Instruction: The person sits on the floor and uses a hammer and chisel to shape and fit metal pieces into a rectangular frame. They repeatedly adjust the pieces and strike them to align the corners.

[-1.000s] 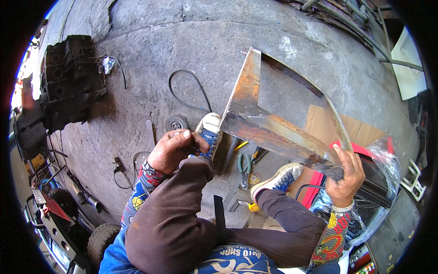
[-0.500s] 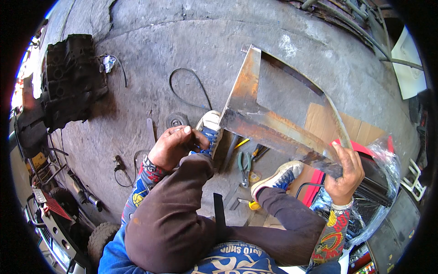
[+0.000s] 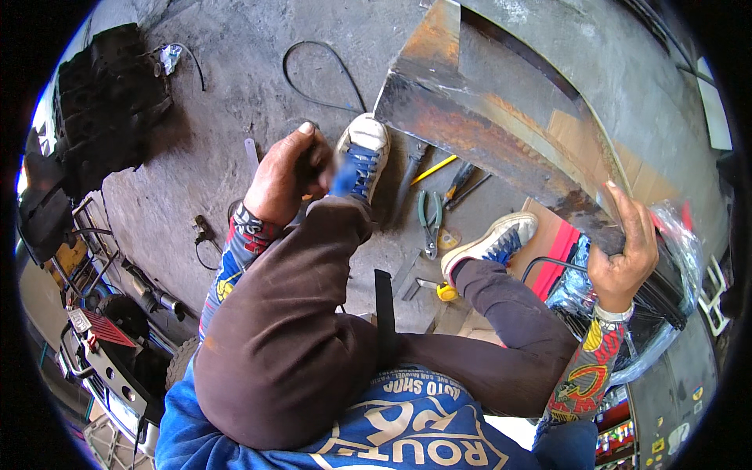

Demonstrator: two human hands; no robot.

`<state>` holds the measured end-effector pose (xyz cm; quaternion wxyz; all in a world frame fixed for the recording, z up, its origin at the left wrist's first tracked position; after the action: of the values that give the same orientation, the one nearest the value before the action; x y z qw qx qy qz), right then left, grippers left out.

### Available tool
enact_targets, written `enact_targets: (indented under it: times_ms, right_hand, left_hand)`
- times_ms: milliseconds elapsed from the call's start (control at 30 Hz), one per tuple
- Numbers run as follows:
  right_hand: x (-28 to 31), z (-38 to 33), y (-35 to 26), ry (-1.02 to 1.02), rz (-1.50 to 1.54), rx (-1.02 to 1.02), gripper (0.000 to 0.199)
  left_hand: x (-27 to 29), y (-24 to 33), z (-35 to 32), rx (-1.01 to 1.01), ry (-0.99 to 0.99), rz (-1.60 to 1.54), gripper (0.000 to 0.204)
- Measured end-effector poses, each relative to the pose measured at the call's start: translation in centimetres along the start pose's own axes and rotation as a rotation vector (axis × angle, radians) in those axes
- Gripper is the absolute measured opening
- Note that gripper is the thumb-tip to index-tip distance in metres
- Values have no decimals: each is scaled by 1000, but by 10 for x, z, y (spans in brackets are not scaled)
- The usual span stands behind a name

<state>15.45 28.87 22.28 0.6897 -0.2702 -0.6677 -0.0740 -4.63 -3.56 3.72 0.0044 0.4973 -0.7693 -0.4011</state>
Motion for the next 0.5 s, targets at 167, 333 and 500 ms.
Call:
enact_targets:
  times_ms: [167,333,500]
  right_hand:
    - [-3,-4,-1,-9,-1,17,61]
    - [-9,-18,-3,-30,4,13,63]
    - [-8,-34,-4,-47,23,71,61]
  left_hand:
    - [-31,30,-6,-209,-191,-64,50]
    - [-68,47,-5,-213,-337,153,56]
    - [-81,42,-20,-104,-440,294,44]
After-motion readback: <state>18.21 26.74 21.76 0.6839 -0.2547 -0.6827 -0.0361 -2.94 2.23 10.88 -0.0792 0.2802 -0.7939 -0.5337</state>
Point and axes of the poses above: each hand's wrist, its own z-axis towards the middle knuckle, its own x-axis out of the back of the hand, y = z × x, the point moved 7 cm from there along z, towards the middle knuckle, and after that the axes turned 7 degrees about -x, right-handed, at the moved point
